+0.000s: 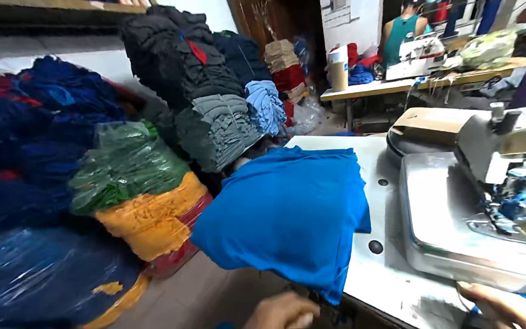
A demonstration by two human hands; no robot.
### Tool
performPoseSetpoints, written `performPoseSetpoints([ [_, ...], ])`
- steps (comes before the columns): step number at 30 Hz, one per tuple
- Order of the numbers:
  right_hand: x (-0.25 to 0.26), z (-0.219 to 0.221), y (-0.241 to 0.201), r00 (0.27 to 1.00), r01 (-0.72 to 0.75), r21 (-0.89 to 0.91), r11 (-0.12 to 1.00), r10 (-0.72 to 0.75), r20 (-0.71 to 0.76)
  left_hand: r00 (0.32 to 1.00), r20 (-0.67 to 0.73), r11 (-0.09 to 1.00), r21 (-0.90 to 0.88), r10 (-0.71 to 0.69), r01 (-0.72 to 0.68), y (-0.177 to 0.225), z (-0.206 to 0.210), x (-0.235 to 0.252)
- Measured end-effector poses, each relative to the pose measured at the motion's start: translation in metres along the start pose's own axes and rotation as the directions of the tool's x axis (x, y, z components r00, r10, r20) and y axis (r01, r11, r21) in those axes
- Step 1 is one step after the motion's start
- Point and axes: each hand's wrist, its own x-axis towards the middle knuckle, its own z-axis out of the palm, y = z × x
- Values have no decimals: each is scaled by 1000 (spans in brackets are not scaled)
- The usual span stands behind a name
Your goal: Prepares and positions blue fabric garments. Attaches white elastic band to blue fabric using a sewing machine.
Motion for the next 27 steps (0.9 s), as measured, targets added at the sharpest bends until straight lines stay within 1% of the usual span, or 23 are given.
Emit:
performPoseSetpoints([
  [1,-4,-3,8,1000,-27,-2,1000,27,-14,987,-130,995,56,90,-83,6,-10,31],
  [2,-9,-3,15,999,-37,-23,999,37,-28,955,-240,980,142,173,-142,9,-16,63],
  [3,-12,-3,19,999,-33,-60,998,31,-31,927,-308,967,202,215,-157,13,-20,96],
  [4,-15,-1,21,1000,-9,-98,995,7,-24,920,-334,963,235,207,-132,18,-23,127],
  [5,-15,1,21,1000,6,-131,991,-9,-23,934,-321,965,253,155,-73,24,-26,156],
  [6,-15,3,19,1000,2,-147,989,-6,-27,960,-272,961,275,60,18,30,-28,183],
  [7,-15,4,18,999,-12,-150,989,6,-44,977,-199,946,297,-72,130,37,-30,209],
  [8,-14,5,17,998,-19,-154,988,9,-65,971,-121,915,329,-205,234,41,-31,233],
  [9,-14,6,16,996,-20,-165,986,5,-89,949,-66,873,377,-309,310,41,-29,254],
  [10,-14,7,16,995,-18,-172,985,0,-101,925,-42,830,427,-379,359,39,-25,270],
  [11,-14,8,15,994,-9,-176,984,-11,-112,909,-50,799,460,-413,388,36,-21,280],
  [13,-13,9,14,992,-3,-169,986,-19,-126,902,-108,770,485,-417,414,32,-16,289],
  [15,-12,10,13,990,-11,-167,986,-13,-139,906,-153,785,457,-394,419,23,-18,291],
  [16,-12,10,13,989,-10,-170,985,-16,-149,911,-161,816,406,-379,411,16,-23,292],
  [18,-12,11,13,988,-7,-173,985,-20,-153,909,-188,884,228,-371,408,3,-38,289],
  [20,-12,11,12,989,-1,-176,984,-26,-147,903,-221,916,81,-368,393,1,-53,279],
  [22,-12,11,13,988,17,-169,985,-43,-148,904,-265,938,-6,-335,346,13,-65,259],
  [24,-13,12,15,984,43,-161,986,-69,-161,907,-295,953,-54,-302,300,36,-70,228],
  [27,-11,12,7,984,59,-44,997,-66,-168,944,-268,981,-76,-192,178,62,-66,168],
])
